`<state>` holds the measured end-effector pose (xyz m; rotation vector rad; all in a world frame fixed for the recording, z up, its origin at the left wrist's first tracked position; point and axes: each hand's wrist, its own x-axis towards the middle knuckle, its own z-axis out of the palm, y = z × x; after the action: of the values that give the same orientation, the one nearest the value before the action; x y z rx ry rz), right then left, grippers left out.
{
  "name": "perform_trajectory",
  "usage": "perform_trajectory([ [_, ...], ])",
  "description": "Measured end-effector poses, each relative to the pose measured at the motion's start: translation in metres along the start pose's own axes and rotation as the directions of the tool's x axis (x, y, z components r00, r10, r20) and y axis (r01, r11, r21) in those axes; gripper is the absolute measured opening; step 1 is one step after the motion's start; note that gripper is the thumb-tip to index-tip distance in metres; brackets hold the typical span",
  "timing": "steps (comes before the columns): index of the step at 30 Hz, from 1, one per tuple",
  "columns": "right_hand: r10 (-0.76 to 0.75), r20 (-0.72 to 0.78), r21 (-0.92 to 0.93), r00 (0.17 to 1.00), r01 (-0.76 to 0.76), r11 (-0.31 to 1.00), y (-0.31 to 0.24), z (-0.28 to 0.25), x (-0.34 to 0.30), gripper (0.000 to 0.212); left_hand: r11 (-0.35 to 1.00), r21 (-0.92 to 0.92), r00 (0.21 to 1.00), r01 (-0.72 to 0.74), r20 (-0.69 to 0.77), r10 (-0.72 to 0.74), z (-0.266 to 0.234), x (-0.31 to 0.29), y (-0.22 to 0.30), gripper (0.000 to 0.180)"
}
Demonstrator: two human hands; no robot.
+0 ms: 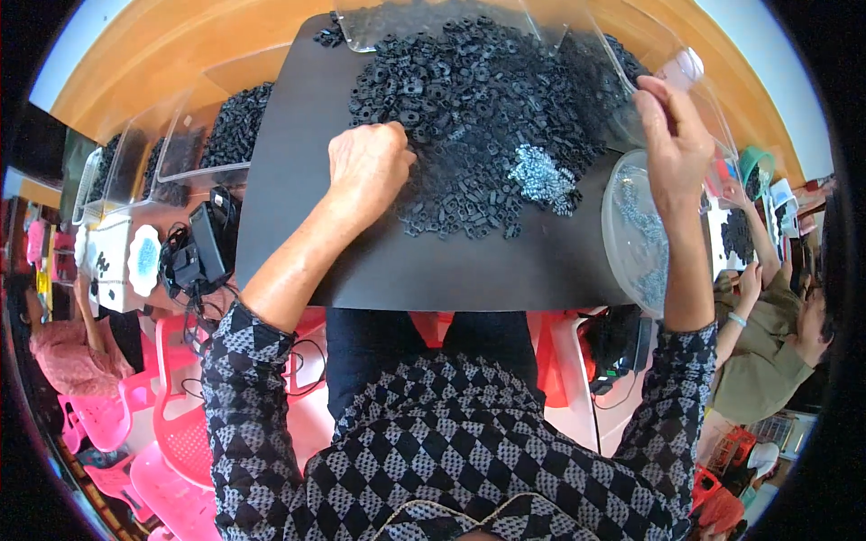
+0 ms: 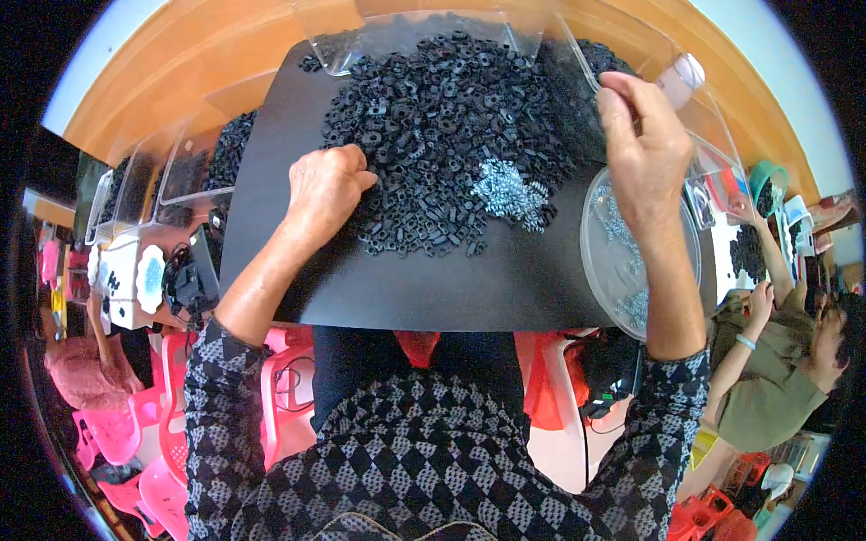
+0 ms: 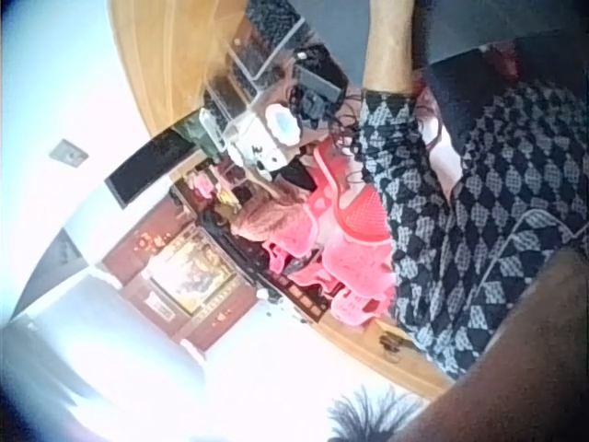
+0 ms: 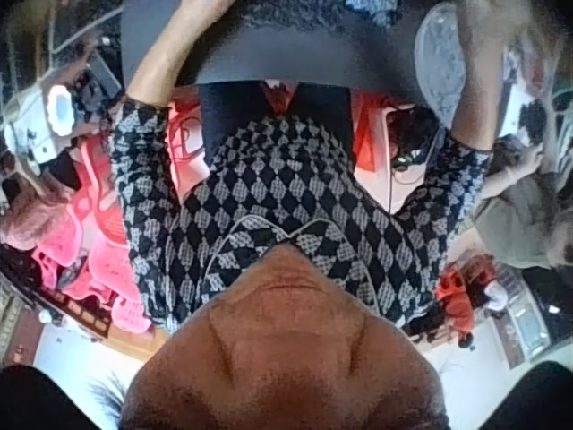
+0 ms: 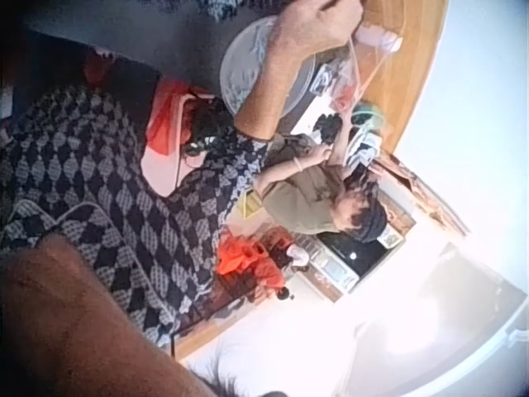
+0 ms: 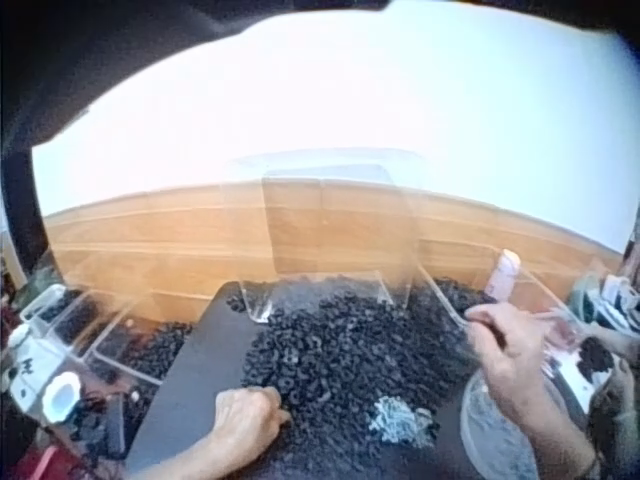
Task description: Manually assembling small black plastic components by snapping pieces together at a workshop bench.
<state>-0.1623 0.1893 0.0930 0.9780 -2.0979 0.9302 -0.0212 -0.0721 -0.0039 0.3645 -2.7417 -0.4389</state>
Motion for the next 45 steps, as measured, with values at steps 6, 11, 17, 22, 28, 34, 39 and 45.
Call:
perform_trajectory([
  [6,0.051,0.139,0.113,0.989,-0.066,0.991,-0.028,0.007,-0.040,0.010,0.996,0.082,0.994,-0.039,0.100,0.031,-0.005,0.009,0.004,0.016],
  [11,-0.004,0.188,0.162,0.982,-0.027,0.986,-0.031,0.014,-0.061,0.009,1.000,0.014,0.985,0.013,0.169,-0.015,-0.005,0.017,0.002,0.016],
  [17,0.057,0.258,0.193,0.964,-0.109,0.975,-0.031,0.021,-0.083,0.011,0.995,-0.091,0.978,0.052,0.206,-0.032,-0.001,0.022,0.001,0.018],
  [22,0.046,0.267,0.236,0.962,-0.112,0.965,-0.030,0.028,-0.101,0.011,0.999,-0.035,0.977,0.019,0.212,-0.011,-0.003,0.021,0.004,0.017],
  [28,0.100,0.299,0.237,0.949,-0.176,0.955,-0.026,0.031,-0.113,0.011,0.998,0.057,0.975,-0.033,0.221,0.020,0.002,0.027,0.005,0.016],
  [34,0.115,0.303,0.200,0.946,-0.181,0.963,-0.021,0.025,-0.117,0.010,1.000,-0.002,0.968,-0.002,0.249,0.002,-0.002,0.028,0.006,0.018],
  [39,0.153,0.279,0.108,0.948,-0.189,0.976,-0.013,0.020,-0.122,0.009,0.998,-0.057,0.973,0.006,0.232,0.007,-0.004,0.022,0.001,0.020],
  [45,0.071,0.239,0.043,0.968,-0.084,0.996,-0.014,0.021,-0.125,0.010,0.997,-0.072,0.996,-0.013,0.092,0.019,-0.012,0.010,0.002,0.019],
])
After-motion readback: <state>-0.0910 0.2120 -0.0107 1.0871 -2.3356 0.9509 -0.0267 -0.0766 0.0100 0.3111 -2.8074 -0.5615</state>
